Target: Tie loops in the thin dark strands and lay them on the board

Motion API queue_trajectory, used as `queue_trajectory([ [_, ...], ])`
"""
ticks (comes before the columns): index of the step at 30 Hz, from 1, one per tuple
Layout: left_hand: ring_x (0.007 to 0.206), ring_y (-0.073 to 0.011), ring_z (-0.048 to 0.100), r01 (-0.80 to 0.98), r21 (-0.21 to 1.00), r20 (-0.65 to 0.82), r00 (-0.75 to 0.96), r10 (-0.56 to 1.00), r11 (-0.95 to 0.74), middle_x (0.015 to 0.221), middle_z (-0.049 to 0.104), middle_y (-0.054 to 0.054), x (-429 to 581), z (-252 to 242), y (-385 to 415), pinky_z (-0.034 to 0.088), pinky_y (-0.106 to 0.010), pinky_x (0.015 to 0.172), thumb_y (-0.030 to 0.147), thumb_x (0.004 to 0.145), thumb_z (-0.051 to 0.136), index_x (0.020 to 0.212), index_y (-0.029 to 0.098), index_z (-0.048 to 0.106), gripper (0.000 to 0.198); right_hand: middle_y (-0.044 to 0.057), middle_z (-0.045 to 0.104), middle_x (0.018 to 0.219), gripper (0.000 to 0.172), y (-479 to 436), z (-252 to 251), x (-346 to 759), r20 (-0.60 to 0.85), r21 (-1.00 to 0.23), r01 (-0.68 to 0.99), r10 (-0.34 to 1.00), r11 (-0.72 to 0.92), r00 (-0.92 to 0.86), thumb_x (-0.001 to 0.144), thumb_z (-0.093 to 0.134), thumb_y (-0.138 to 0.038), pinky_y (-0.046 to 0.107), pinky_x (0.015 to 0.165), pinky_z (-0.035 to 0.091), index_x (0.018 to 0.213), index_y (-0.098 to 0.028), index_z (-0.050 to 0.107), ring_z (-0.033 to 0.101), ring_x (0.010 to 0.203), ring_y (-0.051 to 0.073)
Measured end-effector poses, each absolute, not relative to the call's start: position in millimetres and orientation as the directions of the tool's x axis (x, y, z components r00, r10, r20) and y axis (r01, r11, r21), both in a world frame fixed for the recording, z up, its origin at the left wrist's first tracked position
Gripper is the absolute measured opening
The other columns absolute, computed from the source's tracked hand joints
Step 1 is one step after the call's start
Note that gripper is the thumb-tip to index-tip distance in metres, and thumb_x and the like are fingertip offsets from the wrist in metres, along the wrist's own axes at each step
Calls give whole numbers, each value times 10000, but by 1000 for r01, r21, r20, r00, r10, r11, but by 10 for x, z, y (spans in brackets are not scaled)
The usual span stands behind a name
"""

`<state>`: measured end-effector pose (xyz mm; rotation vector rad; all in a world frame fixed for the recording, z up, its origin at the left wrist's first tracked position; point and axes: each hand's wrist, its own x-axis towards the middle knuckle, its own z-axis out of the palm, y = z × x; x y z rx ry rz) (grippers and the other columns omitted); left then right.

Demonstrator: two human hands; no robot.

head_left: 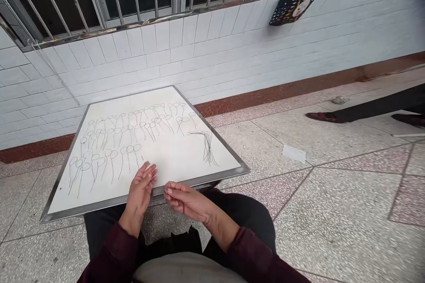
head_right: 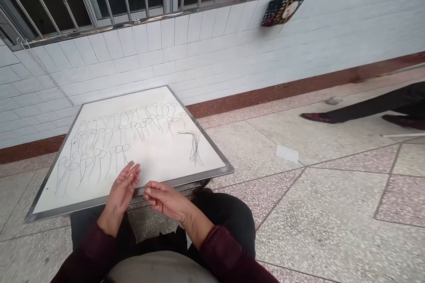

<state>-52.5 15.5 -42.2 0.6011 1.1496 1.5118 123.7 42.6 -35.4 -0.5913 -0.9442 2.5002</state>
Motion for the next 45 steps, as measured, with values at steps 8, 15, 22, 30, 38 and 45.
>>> queue_trajectory([
  [8,979,-158,645,-547,835,-144,-318,937,-57,1159,664,-97,-347,-121,55,495,-269,843,201,742,745,1195,188,616,471,-33,447,710,307,265,-414,1288,-258,-320,-320,407,-892,-876,686,845,-174,104,455,245,811,-119,570,379,550,11],
  [15,844,-155,649,-416,903,-101,-445,890,-106,918,699,-56,-288,-34,-102,479,-253,697,287,719,775,1076,171,661,392,-21,510,734,306,88,-482,1242,-287,-454,-279,435,-846,-853,717,827,-259,128,497,297,825,-153,561,417,573,33],
  [22,781,-151,630,-344,936,-72,-388,919,-72,816,692,-32,-277,21,-322,479,-244,658,303,733,768,1139,173,633,447,32,598,919,359,42,-315,1196,-117,-934,-176,731,-312,-672,869,596,-551,274,768,428,900,-193,595,538,890,160],
  [30,651,-119,564,-322,946,-97,-206,974,26,662,640,22,-173,-90,-450,467,-244,641,298,773,737,1323,185,487,615,-5,595,832,260,121,-80,1128,-9,-966,-219,869,-135,-495,816,680,-435,288,721,458,948,-215,633,561,761,149],
  [38,752,-133,558,-302,953,-122,-273,954,35,861,618,-17,-200,-205,-461,486,-220,580,318,708,782,1222,208,570,567,-10,617,779,234,105,-192,1057,-28,-963,-228,897,-142,-440,779,715,-404,276,728,446,819,-189,632,572,747,140],
  [45,741,-106,529,-332,943,-103,-388,916,-34,865,570,4,-153,-241,-470,485,-196,583,304,724,776,1224,242,583,539,-4,634,771,242,91,-174,995,-56,-957,-230,891,-177,-451,770,718,-407,288,739,452,795,-187,619,601,775,158],
])
